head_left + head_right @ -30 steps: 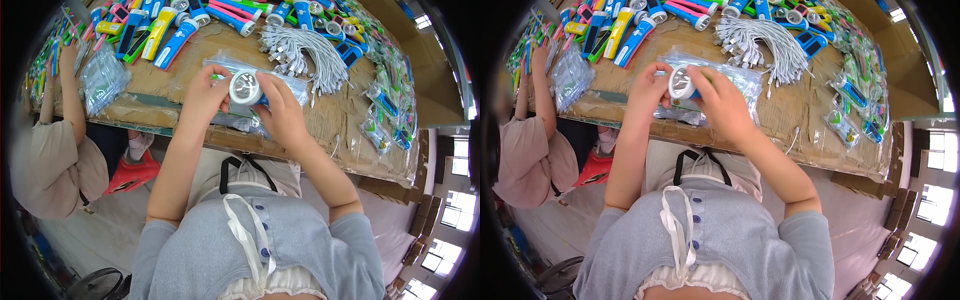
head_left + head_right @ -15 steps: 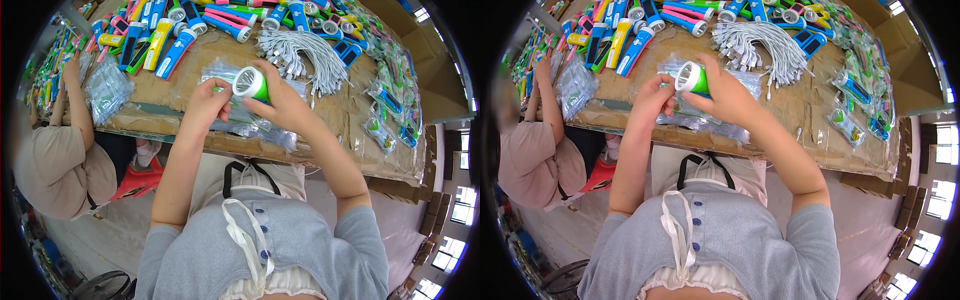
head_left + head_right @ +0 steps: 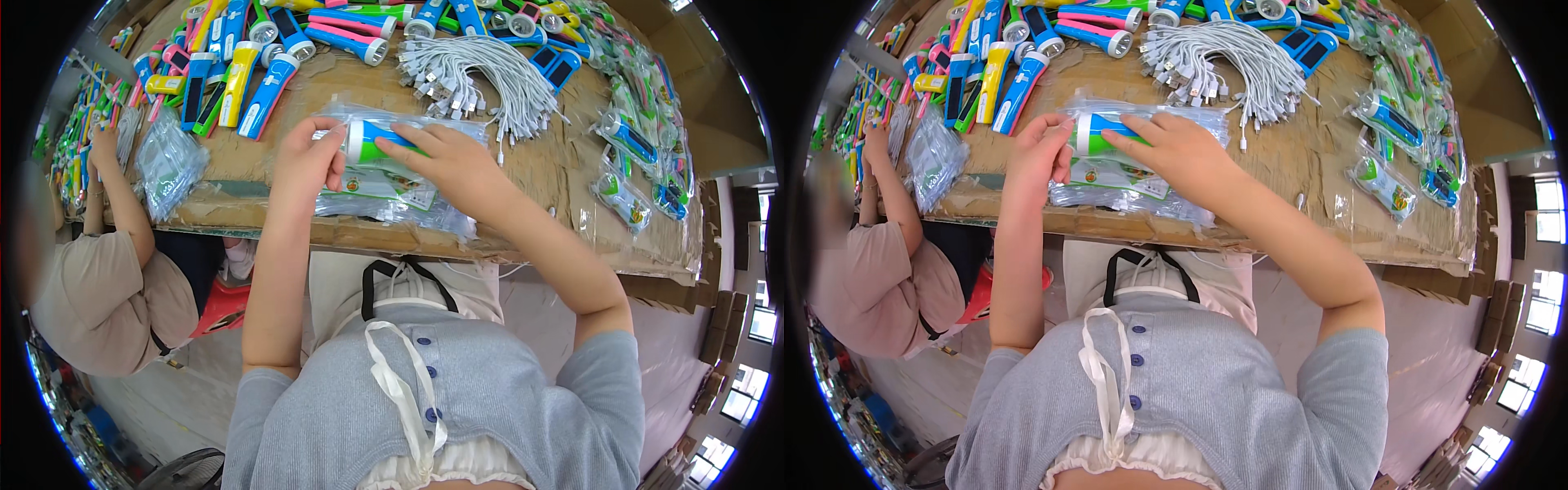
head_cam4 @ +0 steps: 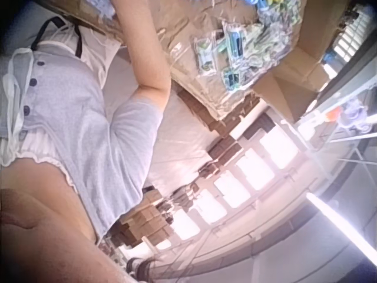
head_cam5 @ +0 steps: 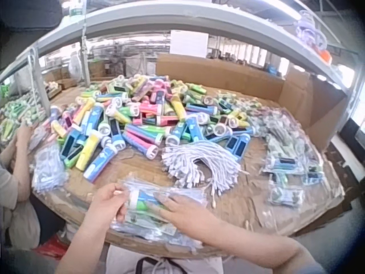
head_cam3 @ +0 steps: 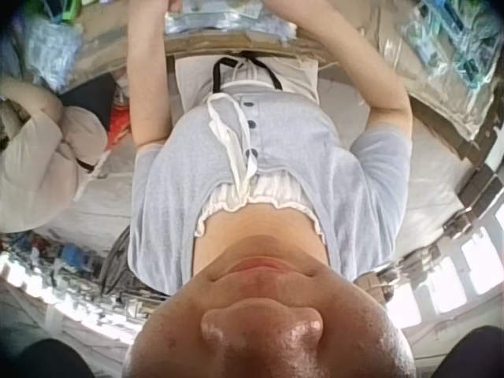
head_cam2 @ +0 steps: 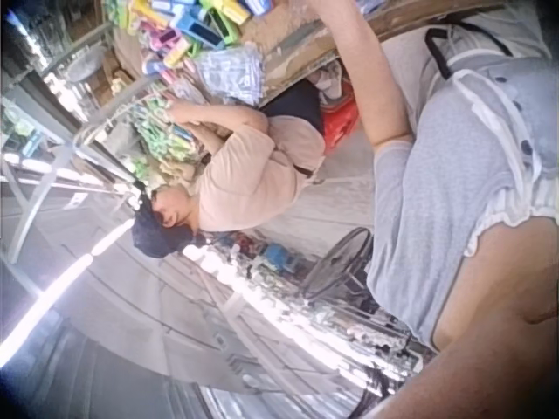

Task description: Packaging colorful flashlights and USB charging cables into plastic bags at a factory workstation.

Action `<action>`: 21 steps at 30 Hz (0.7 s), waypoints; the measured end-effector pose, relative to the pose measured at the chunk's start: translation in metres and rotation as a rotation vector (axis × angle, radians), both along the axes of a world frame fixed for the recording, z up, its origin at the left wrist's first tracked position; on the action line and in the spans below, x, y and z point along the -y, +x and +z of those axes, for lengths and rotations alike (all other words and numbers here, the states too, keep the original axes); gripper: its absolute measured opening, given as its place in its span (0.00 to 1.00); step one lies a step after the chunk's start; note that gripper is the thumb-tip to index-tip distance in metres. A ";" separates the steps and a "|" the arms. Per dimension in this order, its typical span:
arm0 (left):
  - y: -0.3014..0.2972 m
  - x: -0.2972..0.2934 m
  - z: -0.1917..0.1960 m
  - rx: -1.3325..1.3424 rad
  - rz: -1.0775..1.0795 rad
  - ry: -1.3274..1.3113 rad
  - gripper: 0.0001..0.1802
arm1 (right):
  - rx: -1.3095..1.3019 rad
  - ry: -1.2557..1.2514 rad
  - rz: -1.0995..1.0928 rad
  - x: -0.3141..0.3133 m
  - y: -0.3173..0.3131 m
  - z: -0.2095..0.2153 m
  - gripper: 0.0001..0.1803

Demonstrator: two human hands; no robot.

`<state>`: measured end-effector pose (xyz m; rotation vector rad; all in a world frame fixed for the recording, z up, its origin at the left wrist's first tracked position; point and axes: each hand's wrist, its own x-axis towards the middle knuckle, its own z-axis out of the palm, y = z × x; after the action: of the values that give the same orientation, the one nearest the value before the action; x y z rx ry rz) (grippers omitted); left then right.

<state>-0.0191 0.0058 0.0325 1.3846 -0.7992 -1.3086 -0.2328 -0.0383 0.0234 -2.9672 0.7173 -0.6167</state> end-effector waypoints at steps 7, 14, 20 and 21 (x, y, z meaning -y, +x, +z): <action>0.014 -0.001 0.012 0.432 -0.038 -0.057 0.08 | -0.015 -0.100 -0.028 0.014 -0.022 0.004 0.22; 0.046 0.005 0.000 0.589 -0.115 0.038 0.08 | -0.030 -0.123 0.063 0.020 -0.040 0.005 0.09; -0.010 -0.002 -0.001 1.246 -0.015 -0.815 0.14 | 0.198 0.108 -0.176 0.019 -0.033 0.002 0.08; -0.027 -0.002 0.003 1.225 -0.148 -0.866 0.14 | 0.200 0.111 -0.170 0.018 -0.032 0.001 0.08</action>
<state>-0.0466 0.0074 0.0353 1.2738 -1.9924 0.0503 -0.2651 -0.0566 0.0246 -2.7128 0.9558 -0.8397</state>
